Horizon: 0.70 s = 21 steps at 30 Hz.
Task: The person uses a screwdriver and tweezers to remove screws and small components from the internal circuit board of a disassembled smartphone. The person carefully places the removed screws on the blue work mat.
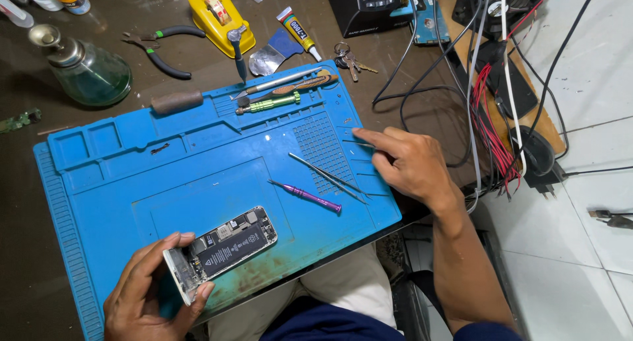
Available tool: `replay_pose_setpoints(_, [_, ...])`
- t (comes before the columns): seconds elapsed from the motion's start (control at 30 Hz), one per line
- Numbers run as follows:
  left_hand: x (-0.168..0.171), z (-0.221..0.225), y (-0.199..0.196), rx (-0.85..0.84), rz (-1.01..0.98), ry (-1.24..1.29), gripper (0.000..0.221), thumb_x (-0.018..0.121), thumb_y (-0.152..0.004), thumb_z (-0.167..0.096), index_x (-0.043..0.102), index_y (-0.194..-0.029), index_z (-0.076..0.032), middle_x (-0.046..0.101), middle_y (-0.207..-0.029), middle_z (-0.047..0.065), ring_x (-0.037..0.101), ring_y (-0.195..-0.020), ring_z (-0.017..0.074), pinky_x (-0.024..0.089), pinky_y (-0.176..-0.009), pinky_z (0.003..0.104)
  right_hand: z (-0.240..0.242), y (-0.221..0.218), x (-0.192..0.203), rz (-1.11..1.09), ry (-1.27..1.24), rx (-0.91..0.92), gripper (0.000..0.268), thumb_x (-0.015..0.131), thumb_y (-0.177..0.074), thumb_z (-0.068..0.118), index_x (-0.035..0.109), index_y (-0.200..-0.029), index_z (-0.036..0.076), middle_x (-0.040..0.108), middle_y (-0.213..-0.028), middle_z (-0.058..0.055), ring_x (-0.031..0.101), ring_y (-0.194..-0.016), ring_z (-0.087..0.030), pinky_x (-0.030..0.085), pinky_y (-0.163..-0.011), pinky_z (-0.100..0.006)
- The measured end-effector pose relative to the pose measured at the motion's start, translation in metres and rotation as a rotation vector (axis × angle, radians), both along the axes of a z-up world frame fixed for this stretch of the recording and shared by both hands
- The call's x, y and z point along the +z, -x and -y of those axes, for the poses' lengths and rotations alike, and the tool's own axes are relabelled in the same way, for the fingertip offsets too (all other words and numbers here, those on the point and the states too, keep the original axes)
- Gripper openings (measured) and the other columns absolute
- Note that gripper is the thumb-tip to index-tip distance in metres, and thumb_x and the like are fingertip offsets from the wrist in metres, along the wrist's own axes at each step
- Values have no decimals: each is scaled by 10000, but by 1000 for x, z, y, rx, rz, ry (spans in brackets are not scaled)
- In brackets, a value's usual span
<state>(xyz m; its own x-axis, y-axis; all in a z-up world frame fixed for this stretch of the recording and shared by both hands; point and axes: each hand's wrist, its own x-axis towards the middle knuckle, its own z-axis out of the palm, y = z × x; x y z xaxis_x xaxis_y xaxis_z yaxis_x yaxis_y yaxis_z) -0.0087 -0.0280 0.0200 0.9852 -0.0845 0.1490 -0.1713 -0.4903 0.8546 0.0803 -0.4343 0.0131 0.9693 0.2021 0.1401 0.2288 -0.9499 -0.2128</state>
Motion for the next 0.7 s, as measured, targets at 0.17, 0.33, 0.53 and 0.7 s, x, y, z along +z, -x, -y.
replay_pose_setpoints(0.17, [2, 2, -1, 2, -9, 25, 627, 741, -813, -142, 556, -1396, -1, 663, -1306, 179, 646, -1317, 312, 683, -1022, 406, -4, -14, -4, -16, 31, 57, 498, 560, -905, 173, 719, -1356, 314, 546, -715, 21, 591, -644, -238, 494, -548, -443])
replay_pose_setpoints(0.33, [-1, -1, -2, -1, 22, -27, 626, 751, -815, -172, 569, -1391, -8, 689, -1293, 166, 663, -1295, 295, 667, -989, 390, 1, -14, -7, -30, 43, 36, 488, 552, -914, 197, 717, -1360, 305, 554, -723, 17, 606, -665, -255, 493, -552, -460])
replay_pose_setpoints(0.53, [-1, 0, -2, 7, 5, -22, 624, 748, -810, -174, 568, -1383, -4, 688, -1299, 171, 646, -1321, 310, 680, -985, 395, 6, -7, -5, -18, -10, 11, 501, 549, -905, 138, 732, -1349, 280, 522, -706, 26, 556, -639, -219, 459, -545, -421])
replay_pose_setpoints(0.7, [-1, 0, -3, -1, 55, -44, 622, 766, -806, -190, 583, -1369, -1, 708, -1282, 159, 674, -1276, 286, 640, -981, 367, 4, -6, -2, 34, -37, 45, 490, 547, -900, 87, 744, -1324, 233, 557, -729, 13, 581, -667, -220, 464, -570, -414])
